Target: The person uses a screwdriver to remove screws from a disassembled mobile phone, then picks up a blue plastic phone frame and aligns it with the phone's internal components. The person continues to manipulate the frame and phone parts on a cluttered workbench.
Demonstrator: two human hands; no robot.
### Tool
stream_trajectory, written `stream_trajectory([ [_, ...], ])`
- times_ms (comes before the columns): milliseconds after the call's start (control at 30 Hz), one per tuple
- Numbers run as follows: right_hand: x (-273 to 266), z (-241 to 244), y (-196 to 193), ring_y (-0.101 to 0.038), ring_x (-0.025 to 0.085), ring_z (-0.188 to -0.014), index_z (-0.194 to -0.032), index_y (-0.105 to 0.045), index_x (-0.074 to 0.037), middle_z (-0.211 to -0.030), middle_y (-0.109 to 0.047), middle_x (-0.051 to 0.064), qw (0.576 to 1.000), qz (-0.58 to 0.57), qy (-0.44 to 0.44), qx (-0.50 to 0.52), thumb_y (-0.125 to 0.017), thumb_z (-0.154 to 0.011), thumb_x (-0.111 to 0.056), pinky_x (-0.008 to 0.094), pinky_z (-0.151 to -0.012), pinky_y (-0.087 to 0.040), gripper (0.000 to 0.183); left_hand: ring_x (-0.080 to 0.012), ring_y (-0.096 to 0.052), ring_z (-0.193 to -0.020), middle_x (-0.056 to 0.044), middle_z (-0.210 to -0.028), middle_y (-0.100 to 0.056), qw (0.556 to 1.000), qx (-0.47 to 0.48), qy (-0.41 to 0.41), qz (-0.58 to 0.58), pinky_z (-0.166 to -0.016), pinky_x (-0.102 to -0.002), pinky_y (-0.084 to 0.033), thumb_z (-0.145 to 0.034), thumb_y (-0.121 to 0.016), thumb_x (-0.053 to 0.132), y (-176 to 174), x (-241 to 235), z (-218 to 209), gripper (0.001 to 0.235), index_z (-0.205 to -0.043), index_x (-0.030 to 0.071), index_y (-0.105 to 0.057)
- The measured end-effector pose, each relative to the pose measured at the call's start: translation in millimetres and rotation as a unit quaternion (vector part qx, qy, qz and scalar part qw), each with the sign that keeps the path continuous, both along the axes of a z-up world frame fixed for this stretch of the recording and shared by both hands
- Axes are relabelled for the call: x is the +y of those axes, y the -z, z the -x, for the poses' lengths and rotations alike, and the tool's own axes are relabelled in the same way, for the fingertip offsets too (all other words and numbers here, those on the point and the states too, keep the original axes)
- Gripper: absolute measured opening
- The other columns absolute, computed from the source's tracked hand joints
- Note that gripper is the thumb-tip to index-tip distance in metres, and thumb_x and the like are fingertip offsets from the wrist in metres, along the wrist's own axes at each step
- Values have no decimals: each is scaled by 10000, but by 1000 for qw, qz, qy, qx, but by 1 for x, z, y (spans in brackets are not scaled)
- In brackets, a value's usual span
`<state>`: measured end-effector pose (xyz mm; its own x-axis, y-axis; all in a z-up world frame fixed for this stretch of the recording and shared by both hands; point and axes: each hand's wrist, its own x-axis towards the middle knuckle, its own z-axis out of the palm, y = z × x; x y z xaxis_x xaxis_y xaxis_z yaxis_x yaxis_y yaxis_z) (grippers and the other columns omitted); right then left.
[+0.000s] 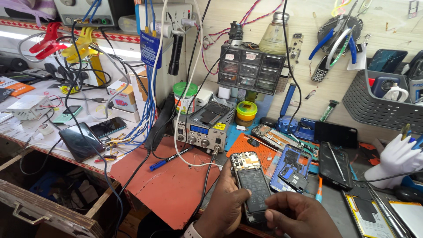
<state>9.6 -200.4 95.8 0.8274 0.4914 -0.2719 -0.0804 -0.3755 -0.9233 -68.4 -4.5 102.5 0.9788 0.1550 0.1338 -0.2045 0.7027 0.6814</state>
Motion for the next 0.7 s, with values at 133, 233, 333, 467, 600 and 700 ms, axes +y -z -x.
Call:
stream_trajectory([
  [133, 11, 3, -2, -697, 151, -657, -1092, -674, -30, -828, -776, 114, 1000, 12, 19, 1, -874, -806, -118, 298, -574, -550, 359, -257, -607, -1219, -171, -1353, -537, 1000, -5, -2, -2, -1014, -419, -541, -722, -467, -156, 1, 1, -1, 935, -1566, 164, -220],
  [233, 18, 9, -1, -717, 143, -676, -1100, -657, -30, -868, -779, 126, 1000, 0, 20, -9, -880, -805, -116, 294, -584, -562, 380, -248, -608, -1219, -167, -1369, -535, 1000, -17, -7, 6, -1016, -400, -544, -727, -467, -152, 5, 1, -2, 960, -1587, 167, -185],
  [333, 28, 21, -6, -723, 156, -671, -1091, -680, -30, -934, -731, 106, 997, 19, 61, -43, -908, -766, -139, 313, -588, -570, 411, -262, -612, -1194, -194, -1357, -534, 1000, -18, -10, 8, -1001, -404, -548, -738, -466, -147, 7, 4, -4, 968, -1603, 156, -156],
  [467, 37, 36, -20, -790, 153, -713, -1243, -651, -97, -1087, -637, 78, 963, 202, 87, -154, -949, -723, -233, 304, -621, -644, 614, -260, -624, -1186, -199, -1349, -539, 1000, -5, -15, 26, -999, -420, -562, -731, -459, -151, 6, 4, -3, 961, -1594, 140, -154],
  [600, 40, 37, -28, -744, 146, -693, -1332, -553, -129, -1115, -665, 83, 899, 319, 107, -279, -1048, -577, -429, 279, -663, -589, 952, -243, -623, -1135, -187, -1302, -541, 997, 53, -9, 50, -983, -440, -565, -754, -466, -132, 1, 6, -1, 954, -1584, 210, -144],
  [700, 34, 29, -21, -752, 158, -679, -1412, -479, -120, -1059, -722, 115, 933, 246, 105, -241, -1039, -576, -377, 315, -631, -590, 1038, -230, -630, -1139, -165, -1289, -540, 995, 59, -7, 74, -1005, -445, -569, -777, -487, -120, -2, 8, 1, 910, -1584, 180, -194],
])
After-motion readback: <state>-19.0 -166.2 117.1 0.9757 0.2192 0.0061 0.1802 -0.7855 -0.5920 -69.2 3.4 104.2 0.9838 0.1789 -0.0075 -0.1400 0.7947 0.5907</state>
